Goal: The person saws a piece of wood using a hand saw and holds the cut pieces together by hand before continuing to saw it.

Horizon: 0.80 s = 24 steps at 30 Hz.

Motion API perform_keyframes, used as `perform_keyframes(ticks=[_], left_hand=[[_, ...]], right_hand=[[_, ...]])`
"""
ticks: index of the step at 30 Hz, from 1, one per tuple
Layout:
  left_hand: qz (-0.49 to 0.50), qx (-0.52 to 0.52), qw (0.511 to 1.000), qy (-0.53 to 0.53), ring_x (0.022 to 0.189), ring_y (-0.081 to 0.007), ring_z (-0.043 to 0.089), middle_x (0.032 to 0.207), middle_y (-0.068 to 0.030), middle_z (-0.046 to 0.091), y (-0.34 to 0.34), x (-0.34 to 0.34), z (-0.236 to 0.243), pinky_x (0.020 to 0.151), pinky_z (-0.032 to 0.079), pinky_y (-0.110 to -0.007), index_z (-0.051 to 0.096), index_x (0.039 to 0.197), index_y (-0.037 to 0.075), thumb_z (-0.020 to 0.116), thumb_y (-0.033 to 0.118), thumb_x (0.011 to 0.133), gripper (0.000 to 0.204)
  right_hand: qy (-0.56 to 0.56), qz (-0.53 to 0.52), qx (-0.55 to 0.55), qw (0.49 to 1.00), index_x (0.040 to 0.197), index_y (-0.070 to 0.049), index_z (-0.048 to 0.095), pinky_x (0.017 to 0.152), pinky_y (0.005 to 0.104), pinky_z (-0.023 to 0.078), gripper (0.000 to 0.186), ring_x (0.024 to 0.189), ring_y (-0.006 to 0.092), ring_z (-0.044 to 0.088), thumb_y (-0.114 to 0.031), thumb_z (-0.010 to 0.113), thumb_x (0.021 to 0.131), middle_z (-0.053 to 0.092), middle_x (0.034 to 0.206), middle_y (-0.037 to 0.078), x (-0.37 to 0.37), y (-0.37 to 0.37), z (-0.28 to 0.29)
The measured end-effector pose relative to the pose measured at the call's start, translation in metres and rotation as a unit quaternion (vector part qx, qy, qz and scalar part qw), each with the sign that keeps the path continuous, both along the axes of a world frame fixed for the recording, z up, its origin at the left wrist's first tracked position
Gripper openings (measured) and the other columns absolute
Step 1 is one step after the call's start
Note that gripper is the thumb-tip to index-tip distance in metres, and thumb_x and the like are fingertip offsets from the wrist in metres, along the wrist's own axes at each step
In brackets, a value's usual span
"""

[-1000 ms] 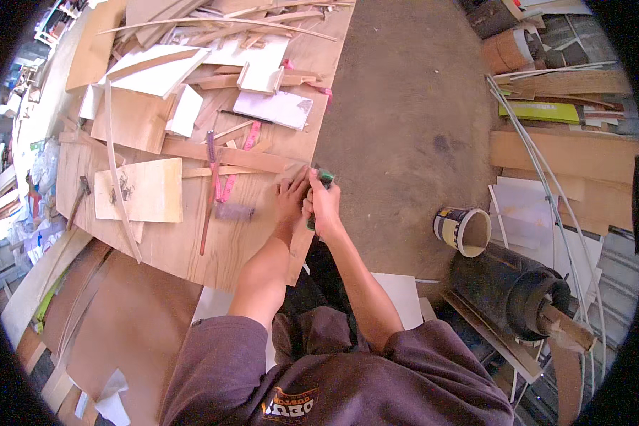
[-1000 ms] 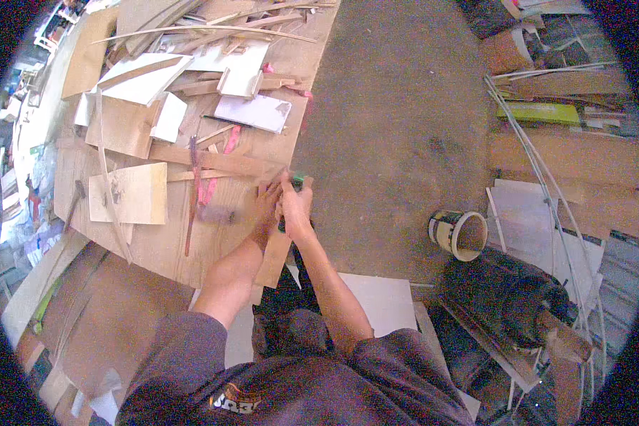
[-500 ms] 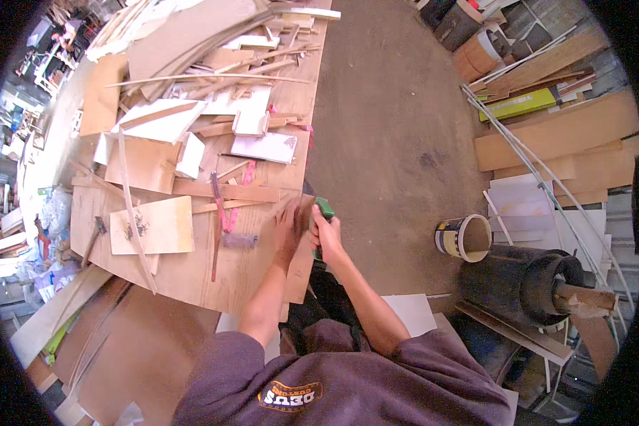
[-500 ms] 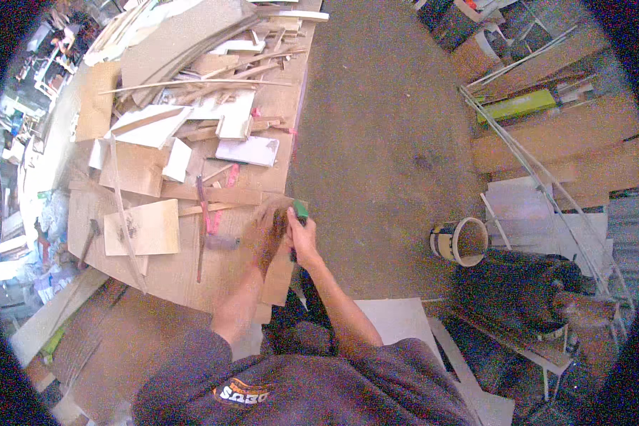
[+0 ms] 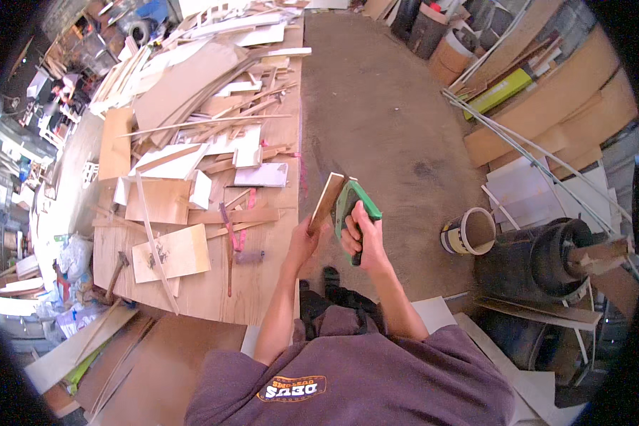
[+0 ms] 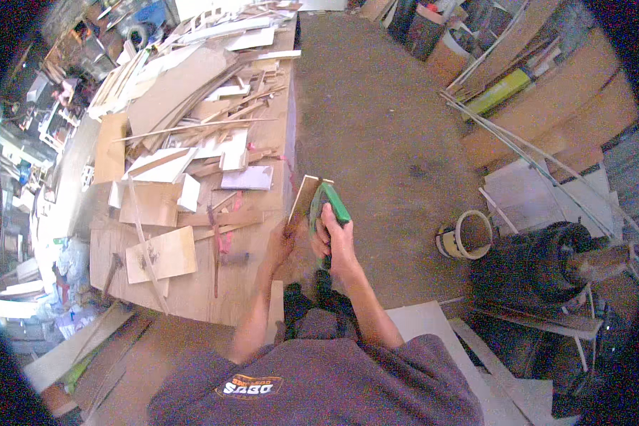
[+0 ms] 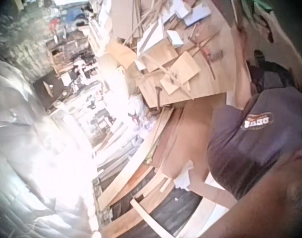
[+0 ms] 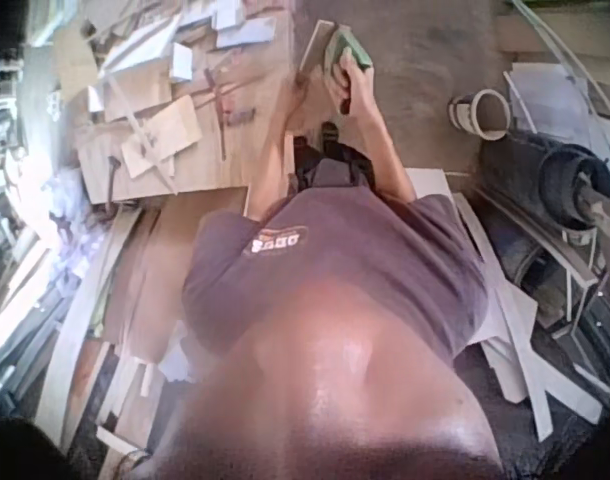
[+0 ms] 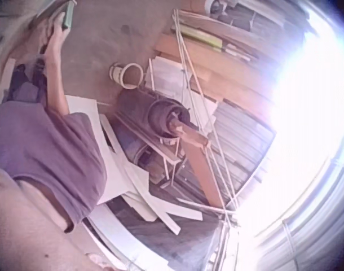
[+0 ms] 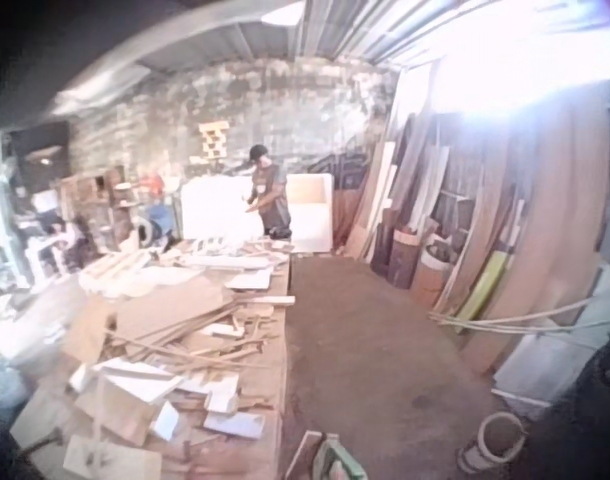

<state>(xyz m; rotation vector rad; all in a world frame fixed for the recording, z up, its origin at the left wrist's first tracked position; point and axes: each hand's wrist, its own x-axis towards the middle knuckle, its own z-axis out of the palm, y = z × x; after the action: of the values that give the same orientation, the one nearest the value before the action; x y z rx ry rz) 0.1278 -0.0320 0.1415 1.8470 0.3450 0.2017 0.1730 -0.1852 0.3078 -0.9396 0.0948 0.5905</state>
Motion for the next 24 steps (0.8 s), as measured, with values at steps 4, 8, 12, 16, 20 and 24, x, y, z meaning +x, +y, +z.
perform_keyframes(ticks=[4,8,12,16,20,24], left_hand=[[-0.001,0.063,0.996,-0.057,0.062,-0.0268,0.058,0.074,-0.0200,0.060,-0.012,0.006,0.055,0.059,0.047,-0.037,0.059,0.109,0.003,0.067,0.014,0.089,0.024],[0.022,0.027,0.992,-0.122,0.065,-0.0369,0.062,0.076,-0.0245,0.061,-0.019,0.020,0.084,0.057,0.046,-0.039,0.059,0.108,0.004,0.069,0.017,0.088,0.025],[-0.017,0.179,0.972,-0.149,0.068,-0.0379,0.066,0.076,-0.0238,0.064,0.011,0.034,0.099,0.057,0.047,-0.039,0.059,0.108,0.002,0.069,0.017,0.089,0.026],[-0.039,0.119,0.968,-0.216,0.071,-0.0351,0.068,0.077,-0.0220,0.066,0.014,0.038,0.097,0.058,0.048,-0.040,0.060,0.109,0.002,0.066,0.019,0.091,0.026],[0.060,0.147,0.986,-0.045,0.080,-0.0276,0.070,0.088,-0.0204,0.070,0.040,-0.021,0.044,0.066,0.051,-0.036,0.061,0.107,-0.002,0.066,0.024,0.092,0.031],[0.146,0.037,0.989,-0.007,0.093,-0.0209,0.066,0.104,-0.0169,0.069,0.061,-0.068,0.035,0.077,0.050,-0.031,0.059,0.109,-0.006,0.068,0.028,0.090,0.041]], right_hand=[[-0.023,-0.017,0.031,0.999,0.078,-0.013,0.042,0.032,0.0241,0.024,0.037,0.034,0.0060,0.027,-0.041,0.050,0.101,0.032,0.052,-0.005,0.005,-0.019,0.035],[-0.083,-0.032,0.049,0.995,0.080,-0.012,0.045,0.032,0.0225,0.024,0.036,0.034,0.0046,0.027,-0.040,0.048,0.102,0.032,0.052,-0.005,0.007,-0.030,0.057],[-0.089,-0.024,0.127,0.988,0.081,-0.012,0.046,0.031,0.0207,0.024,0.036,0.034,0.0029,0.025,-0.040,0.045,0.103,0.031,0.051,-0.006,0.019,-0.041,0.062],[-0.112,0.012,0.146,0.983,0.080,-0.013,0.045,0.032,0.0217,0.024,0.036,0.035,0.0039,0.025,-0.040,0.044,0.104,0.031,0.052,-0.006,0.018,-0.042,0.065],[-0.201,-0.107,0.129,0.965,0.076,-0.015,0.045,0.035,0.0236,0.024,0.036,0.037,0.0056,0.026,-0.037,0.045,0.104,0.031,0.052,-0.005,0.044,-0.053,0.086],[-0.264,-0.136,0.102,0.950,0.074,-0.015,0.045,0.034,0.0246,0.023,0.036,0.037,0.0071,0.027,-0.036,0.050,0.102,0.031,0.052,-0.005,0.074,-0.090,0.111]])
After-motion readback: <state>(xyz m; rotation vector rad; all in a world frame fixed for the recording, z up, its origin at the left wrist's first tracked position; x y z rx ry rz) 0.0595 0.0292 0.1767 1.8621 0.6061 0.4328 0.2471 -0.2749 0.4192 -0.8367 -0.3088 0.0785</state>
